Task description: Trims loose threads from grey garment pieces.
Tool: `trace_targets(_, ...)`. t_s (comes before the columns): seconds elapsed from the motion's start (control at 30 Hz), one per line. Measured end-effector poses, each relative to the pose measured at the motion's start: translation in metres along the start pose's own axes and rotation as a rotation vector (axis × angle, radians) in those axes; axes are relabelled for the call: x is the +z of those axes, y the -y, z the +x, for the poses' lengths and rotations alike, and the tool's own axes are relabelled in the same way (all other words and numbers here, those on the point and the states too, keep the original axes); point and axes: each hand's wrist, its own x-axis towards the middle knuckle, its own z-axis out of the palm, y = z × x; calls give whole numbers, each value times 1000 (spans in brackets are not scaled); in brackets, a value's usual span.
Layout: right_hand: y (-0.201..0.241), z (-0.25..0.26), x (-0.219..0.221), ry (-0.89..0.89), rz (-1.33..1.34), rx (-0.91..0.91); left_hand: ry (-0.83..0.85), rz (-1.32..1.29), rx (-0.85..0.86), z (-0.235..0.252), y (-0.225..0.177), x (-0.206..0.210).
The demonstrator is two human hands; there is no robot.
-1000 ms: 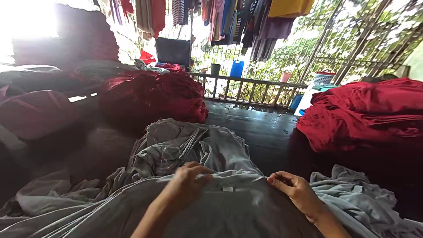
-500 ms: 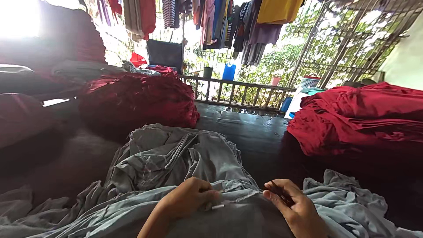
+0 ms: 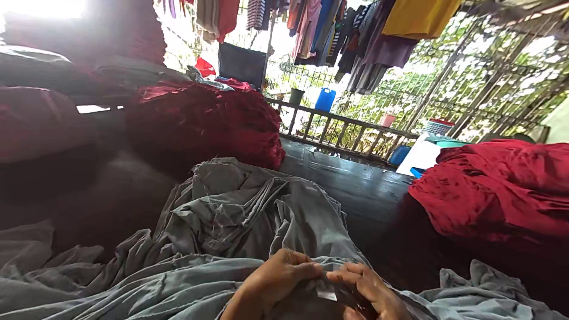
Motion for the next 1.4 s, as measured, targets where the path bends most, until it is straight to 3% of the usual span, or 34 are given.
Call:
trace_targets(0.17,-7,1,9,-81,-65,-42,4,-59,-3,2,2,-3)
trace_targets(0.37,-7,3,8,-58,38,43,48,-90,200,5,13,0)
trace_targets(0.63,-4,3,10,-78,76,119,-19,-89,112,1,12,10)
trace_targets(0.8,-5,7,8,-65,46,47,-29,17,81,-1,8,12)
trace_targets(1.03,3,11,12,-63,-70,13,-5,126,127,1,13,10)
trace_targets(1.27,2,-2,-3,-23,66,130,-50,85,171,3,16,10)
trace_targets(1.4,8,-14,-15,23,-124,119,-37,39,233,5,20,6)
